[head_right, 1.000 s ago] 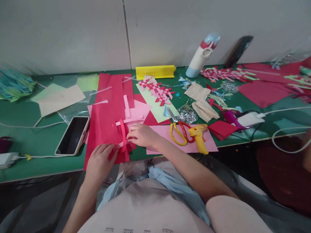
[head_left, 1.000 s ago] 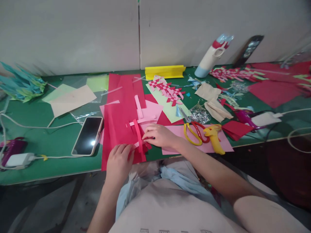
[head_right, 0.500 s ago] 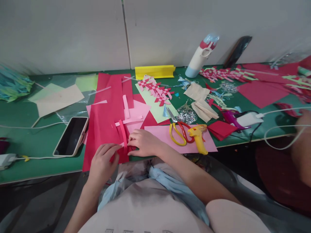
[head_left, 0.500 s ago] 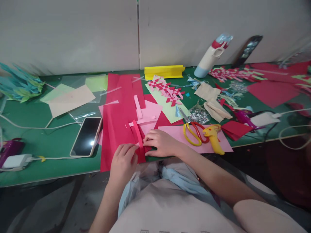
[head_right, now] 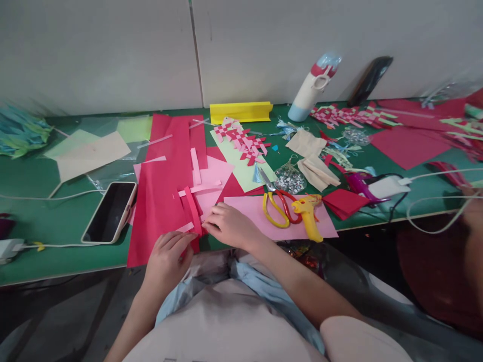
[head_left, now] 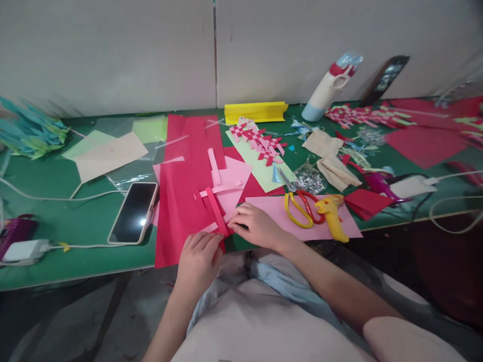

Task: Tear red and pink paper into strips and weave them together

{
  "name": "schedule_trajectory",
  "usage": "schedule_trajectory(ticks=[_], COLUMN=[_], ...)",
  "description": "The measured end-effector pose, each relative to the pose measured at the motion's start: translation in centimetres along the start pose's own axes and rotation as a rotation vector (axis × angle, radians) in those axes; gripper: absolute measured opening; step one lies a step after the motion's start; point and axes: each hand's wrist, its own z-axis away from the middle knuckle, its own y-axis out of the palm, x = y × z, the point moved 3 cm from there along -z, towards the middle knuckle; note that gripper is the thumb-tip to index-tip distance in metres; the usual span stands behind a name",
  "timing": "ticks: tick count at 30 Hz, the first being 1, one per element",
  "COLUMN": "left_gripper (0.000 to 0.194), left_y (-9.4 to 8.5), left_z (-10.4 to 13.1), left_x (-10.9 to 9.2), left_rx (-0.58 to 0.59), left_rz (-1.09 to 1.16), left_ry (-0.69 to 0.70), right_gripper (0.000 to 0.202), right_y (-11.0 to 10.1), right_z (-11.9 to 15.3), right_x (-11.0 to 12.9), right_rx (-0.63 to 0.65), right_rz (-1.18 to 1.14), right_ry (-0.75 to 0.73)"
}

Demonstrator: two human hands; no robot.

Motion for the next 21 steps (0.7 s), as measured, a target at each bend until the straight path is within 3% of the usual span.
schedule_trajectory(ticks=[5, 10, 15, 21], left_gripper=[0.034, 0.036, 0.036, 0.029], left_y=[0.2, 0.2, 0.3, 0.1], left_z=[0.0, 0.0, 0.0, -0.3], left_x=[-0.7, -0.9, -0.8, -1.1], left_rx=[0.025, 0.047, 0.051, -0.015], left_rz=[0.03, 0.01, 0.008, 0.024], left_ry=[0.055, 0.089, 0.089, 0.081], right_gripper=[0.019, 0.034, 0.041, 0.03], right_y=[0.0, -0.1, -0.1, 0.0], right_z=[0.0, -0.2, -0.4, -0.6], right_x=[0.5, 0.7, 1.0, 1.1], right_rx=[-0.041, -0.052, -0.022, 0.016], right_rz=[-0.003, 0.054, 0.027, -0.131], right_ry=[0.143, 0.281, 0.32, 0.485])
